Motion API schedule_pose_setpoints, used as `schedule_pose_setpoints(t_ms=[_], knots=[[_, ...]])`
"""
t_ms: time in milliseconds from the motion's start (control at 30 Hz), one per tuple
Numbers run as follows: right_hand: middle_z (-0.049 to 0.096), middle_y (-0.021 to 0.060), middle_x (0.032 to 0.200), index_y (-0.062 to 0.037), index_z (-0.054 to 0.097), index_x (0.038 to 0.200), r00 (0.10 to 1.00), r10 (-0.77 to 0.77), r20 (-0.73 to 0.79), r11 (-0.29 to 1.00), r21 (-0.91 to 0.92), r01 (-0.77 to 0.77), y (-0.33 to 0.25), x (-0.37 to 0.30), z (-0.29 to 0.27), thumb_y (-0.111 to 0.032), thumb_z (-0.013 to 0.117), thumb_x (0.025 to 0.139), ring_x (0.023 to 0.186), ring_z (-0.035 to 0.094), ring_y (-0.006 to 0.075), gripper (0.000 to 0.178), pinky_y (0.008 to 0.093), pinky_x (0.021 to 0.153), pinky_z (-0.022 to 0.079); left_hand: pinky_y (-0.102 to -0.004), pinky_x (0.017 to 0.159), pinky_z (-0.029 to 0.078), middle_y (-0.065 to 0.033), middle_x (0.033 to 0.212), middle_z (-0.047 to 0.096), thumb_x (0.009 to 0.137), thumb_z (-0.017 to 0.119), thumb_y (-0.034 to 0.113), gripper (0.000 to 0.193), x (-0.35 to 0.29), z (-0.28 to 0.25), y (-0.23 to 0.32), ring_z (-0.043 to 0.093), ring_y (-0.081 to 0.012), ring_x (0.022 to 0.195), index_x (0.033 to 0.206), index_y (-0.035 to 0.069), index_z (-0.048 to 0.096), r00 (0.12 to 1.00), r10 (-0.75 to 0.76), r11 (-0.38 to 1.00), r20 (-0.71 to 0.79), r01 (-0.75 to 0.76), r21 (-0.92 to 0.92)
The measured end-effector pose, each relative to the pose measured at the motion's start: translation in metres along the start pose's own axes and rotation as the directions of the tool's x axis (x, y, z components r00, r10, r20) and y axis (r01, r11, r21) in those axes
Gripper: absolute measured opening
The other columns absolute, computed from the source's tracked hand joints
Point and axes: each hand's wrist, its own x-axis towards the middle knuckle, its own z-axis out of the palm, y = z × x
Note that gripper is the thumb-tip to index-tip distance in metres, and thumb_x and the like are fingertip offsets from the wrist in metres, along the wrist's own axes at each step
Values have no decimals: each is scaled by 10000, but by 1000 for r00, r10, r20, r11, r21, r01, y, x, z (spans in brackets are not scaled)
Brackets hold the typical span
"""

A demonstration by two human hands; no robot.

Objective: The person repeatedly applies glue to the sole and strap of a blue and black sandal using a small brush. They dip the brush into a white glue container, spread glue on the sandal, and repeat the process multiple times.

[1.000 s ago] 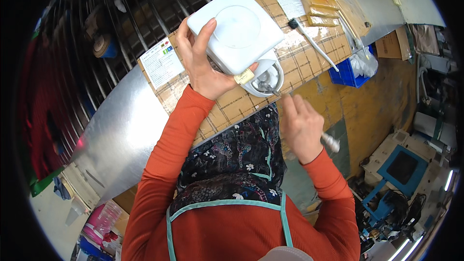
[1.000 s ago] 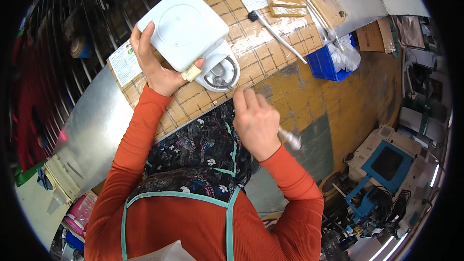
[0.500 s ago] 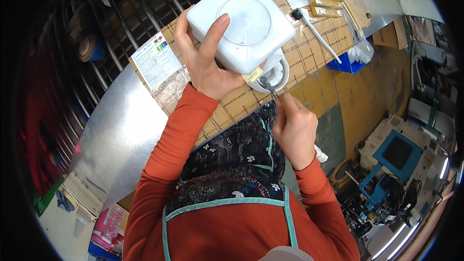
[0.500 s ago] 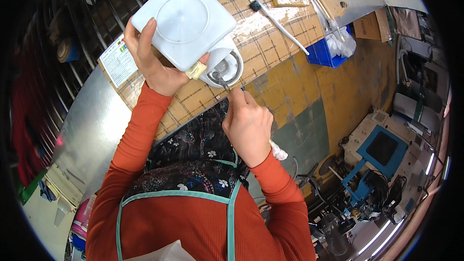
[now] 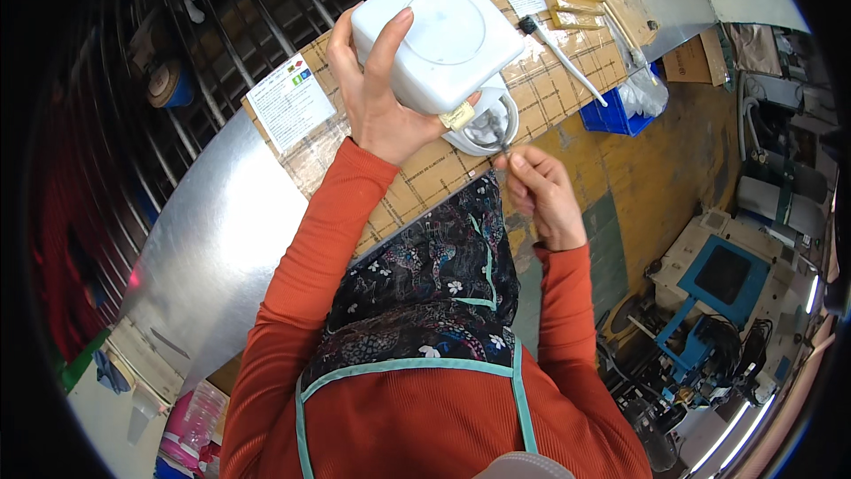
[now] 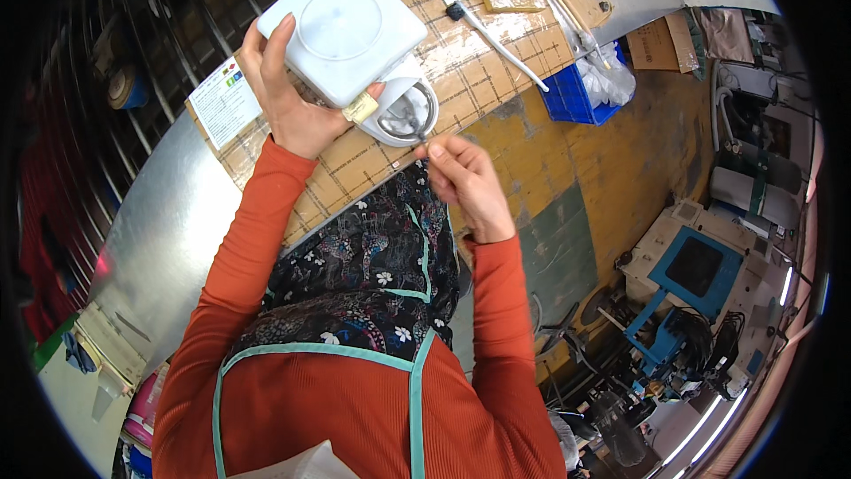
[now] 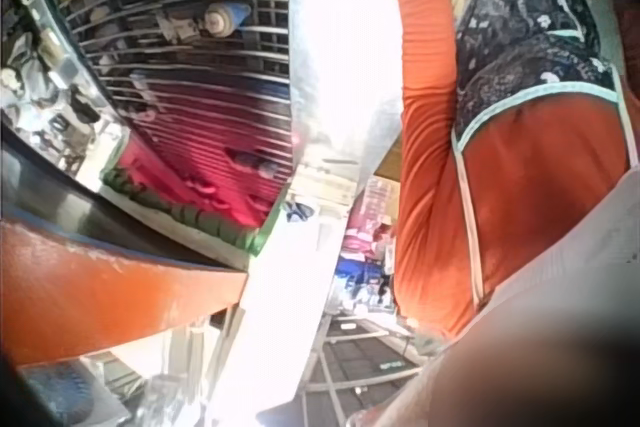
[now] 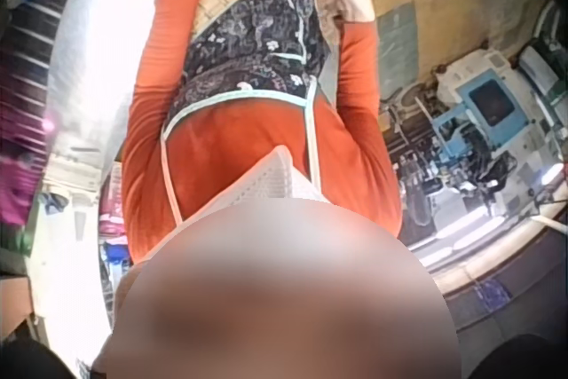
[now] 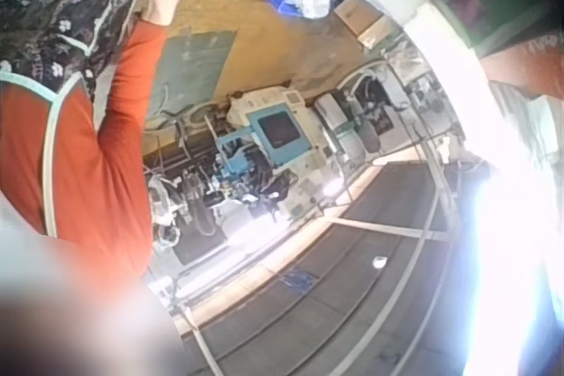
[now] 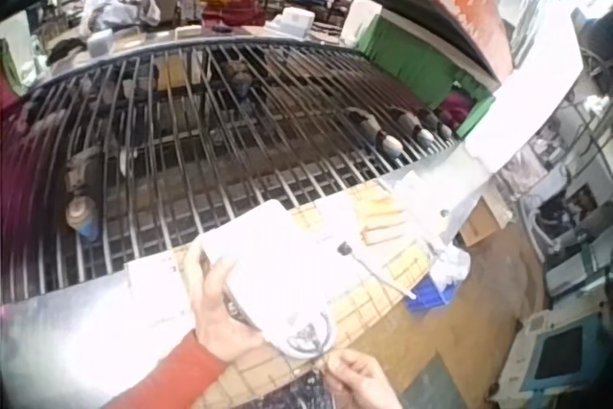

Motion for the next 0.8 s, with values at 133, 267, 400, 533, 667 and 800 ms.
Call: schedule_pose_setpoints(t_ms=[133,267,400,533,667,800], knots=[[595,2,710,-38,656,886,924,-379,-46,533,-827,177,-28,-5,-5,-129,672,899,568,538,134,94,294,520,411,-534,1000,433,-244,1388,244,511,946,428,1133,2,-1,-1,336,-438,1290,1442,281,318,1000,-9,999,4,9,-34],[590,75,732,-49,663,858,808,-409,424,-271,-902,336,-67,-9,0,-155,697,819,655,594,274,118,385,583,469,-528,1015,436,-222,1406,275,478,958,422,1156,5,-6,-9,364,-417,1300,1444,276,340,997,-18,992,73,27,-120],[613,54,705,-83,667,818,787,-143,601,-412,-759,505,-89,13,6,-178,679,817,681,633,259,95,392,585,492,-519,1011,448,-205,1410,305,449,967,421,1194,9,-5,-23,382,-404,1305,1454,267,341,991,-12,971,136,44,-236],[632,67,679,-65,656,773,769,-26,638,-330,-732,596,-93,37,9,-151,697,793,665,638,278,98,392,559,488,-520,1014,449,-206,1408,312,432,968,440,1232,8,-6,-28,380,-409,1306,1467,257,326,984,-19,956,175,69,-284],[599,75,696,-41,617,740,768,-97,634,-255,-761,596,-84,33,13,-132,695,807,645,616,286,137,392,533,471,-501,1032,448,-185,1430,289,455,964,398,1256,12,-9,-30,400,-388,1310,1485,216,269,982,34,966,187,15,-257],[568,71,657,-44,591,734,768,-204,606,-267,-790,552,-68,25,22,-127,693,805,631,616,272,149,384,521,473,-486,1076,381,-188,1425,297,532,941,324,1191,13,-12,-27,415,-348,1305,1467,86,242,982,97,970,164,-56,-237]])
